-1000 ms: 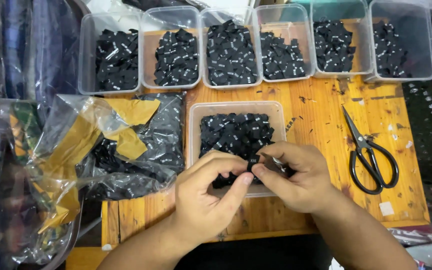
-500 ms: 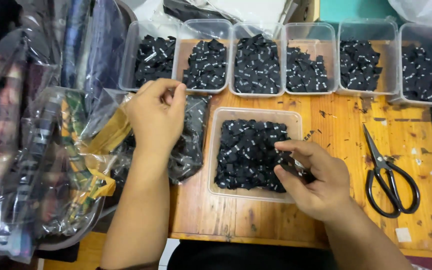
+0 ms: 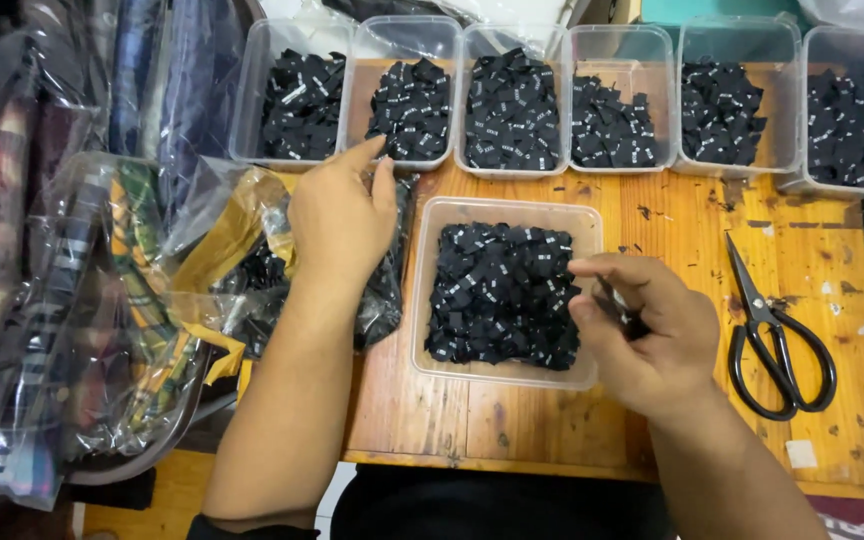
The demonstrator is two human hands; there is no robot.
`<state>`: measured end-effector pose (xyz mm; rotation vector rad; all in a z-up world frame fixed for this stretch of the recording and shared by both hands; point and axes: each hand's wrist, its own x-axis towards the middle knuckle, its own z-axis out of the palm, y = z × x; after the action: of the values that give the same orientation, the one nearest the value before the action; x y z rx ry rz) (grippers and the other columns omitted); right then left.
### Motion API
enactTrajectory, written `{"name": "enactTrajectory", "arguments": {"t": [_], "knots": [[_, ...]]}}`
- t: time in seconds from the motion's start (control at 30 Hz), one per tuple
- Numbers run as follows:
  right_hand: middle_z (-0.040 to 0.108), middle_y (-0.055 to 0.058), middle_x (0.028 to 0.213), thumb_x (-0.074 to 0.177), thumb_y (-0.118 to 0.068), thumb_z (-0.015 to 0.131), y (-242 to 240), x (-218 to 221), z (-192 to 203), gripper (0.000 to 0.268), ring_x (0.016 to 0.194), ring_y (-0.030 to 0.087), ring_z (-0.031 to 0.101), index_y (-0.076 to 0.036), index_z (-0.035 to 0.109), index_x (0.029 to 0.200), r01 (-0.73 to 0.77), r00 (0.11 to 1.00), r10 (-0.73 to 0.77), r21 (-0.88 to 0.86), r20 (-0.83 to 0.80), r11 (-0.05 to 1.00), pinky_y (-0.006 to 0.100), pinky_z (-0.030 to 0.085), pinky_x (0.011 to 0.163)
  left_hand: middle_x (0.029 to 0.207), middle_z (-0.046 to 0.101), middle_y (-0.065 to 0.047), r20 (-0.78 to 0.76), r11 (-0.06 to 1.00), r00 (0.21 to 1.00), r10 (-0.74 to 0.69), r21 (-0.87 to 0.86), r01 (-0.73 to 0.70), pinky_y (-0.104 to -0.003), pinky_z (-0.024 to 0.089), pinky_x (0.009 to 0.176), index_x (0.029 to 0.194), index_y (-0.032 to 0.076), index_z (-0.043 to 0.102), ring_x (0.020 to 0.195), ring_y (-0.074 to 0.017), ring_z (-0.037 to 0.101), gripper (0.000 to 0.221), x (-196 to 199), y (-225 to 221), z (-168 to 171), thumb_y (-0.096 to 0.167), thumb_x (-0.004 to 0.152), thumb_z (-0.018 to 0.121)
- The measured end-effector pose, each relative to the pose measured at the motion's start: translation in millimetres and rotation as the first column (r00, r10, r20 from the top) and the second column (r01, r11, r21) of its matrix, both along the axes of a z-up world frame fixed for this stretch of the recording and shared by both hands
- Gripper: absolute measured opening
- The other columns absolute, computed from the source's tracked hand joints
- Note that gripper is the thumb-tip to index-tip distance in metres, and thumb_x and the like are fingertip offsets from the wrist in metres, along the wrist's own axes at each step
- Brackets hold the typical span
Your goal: Trimming and sanding the edges of small black plastic garment tags using a small hand tool to remove excess material.
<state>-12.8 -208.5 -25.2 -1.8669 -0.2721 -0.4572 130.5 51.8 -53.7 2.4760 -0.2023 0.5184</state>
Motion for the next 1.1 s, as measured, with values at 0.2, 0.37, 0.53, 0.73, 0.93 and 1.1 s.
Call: {"name": "enactTrajectory", "arguments": {"t": [0.2,0.37,0.53,0.73,0.93,1.1], "knots": [[0.067,0.005,0.094,0.107,-0.004,0.061,-12,0,-7,0.011,0.066,0.009,0.049,-0.002,0.069,0.115,0.151,0.988,-0.143,-0.249,0.050,0.957,0.023,0.038,0.064,0.080,0.066,-0.005,0.114,0.851,0.871,-0.477,-0.189,0.491,-0.031,0.048,0.069,0.107,0.004,0.077,0.074,-0.0150,0.059,0.016,-33,-6,29,0.006,0.099,0.063],[0.044,0.002,0.069,0.117,-0.022,0.046,-12,15,-15,0.030,0.059,0.012,0.042,0.000,0.066,0.116,0.175,0.983,-0.177,-0.052,-0.036,0.983,0.026,0.034,0.059,0.095,0.063,-0.002,-0.030,0.771,0.776,-0.630,-0.143,0.621,-0.039,0.042,0.085,0.107,0.007,0.077,0.093,-0.0235,0.050,0.016,-55,-13,30,0.011,0.096,0.067],[0.039,0.002,0.071,0.119,-0.022,0.042,-12,22,-21,0.032,0.062,0.013,0.039,0.002,0.062,0.115,0.182,0.982,-0.177,0.062,-0.072,0.981,0.027,0.035,0.062,0.117,0.059,-0.003,-0.190,0.794,0.779,-0.597,0.000,0.609,-0.050,0.035,0.083,0.104,0.012,0.078,0.109,-0.0345,0.044,0.021,-67,-15,29,0.009,0.087,0.066],[0.041,0.006,0.069,0.118,-0.020,0.047,-12,20,-27,0.030,0.059,0.014,0.038,0.006,0.061,0.115,0.155,0.987,-0.150,0.080,-0.062,0.985,0.028,0.033,0.060,0.111,0.047,-0.004,-0.260,0.819,0.836,-0.482,0.205,0.536,-0.050,0.028,0.077,0.079,0.012,0.068,0.103,-0.0343,0.040,0.010,-80,-14,32,0.006,0.072,0.066],[0.035,0.003,0.065,0.117,-0.017,0.046,-13,17,-26,0.031,0.055,0.013,0.034,0.010,0.061,0.113,0.103,0.992,-0.101,0.019,-0.075,0.995,0.028,0.030,0.056,0.109,0.044,-0.006,-0.289,0.803,0.858,-0.424,0.318,0.504,-0.049,0.027,0.073,0.071,0.012,0.070,0.099,-0.0348,0.038,0.011,-84,-15,35,0.002,0.072,0.064],[0.040,0.007,0.067,0.116,-0.015,0.049,-12,15,-25,0.032,0.059,0.016,0.041,0.013,0.061,0.110,0.134,0.991,-0.134,-0.011,-0.024,0.991,0.032,0.040,0.066,0.109,0.044,-0.010,-0.239,0.836,0.864,-0.443,0.239,0.494,-0.049,0.031,0.073,0.123,0.017,0.075,0.093,-0.0366,0.039,0.057,-84,-16,41,-0.008,0.075,0.055]]}}
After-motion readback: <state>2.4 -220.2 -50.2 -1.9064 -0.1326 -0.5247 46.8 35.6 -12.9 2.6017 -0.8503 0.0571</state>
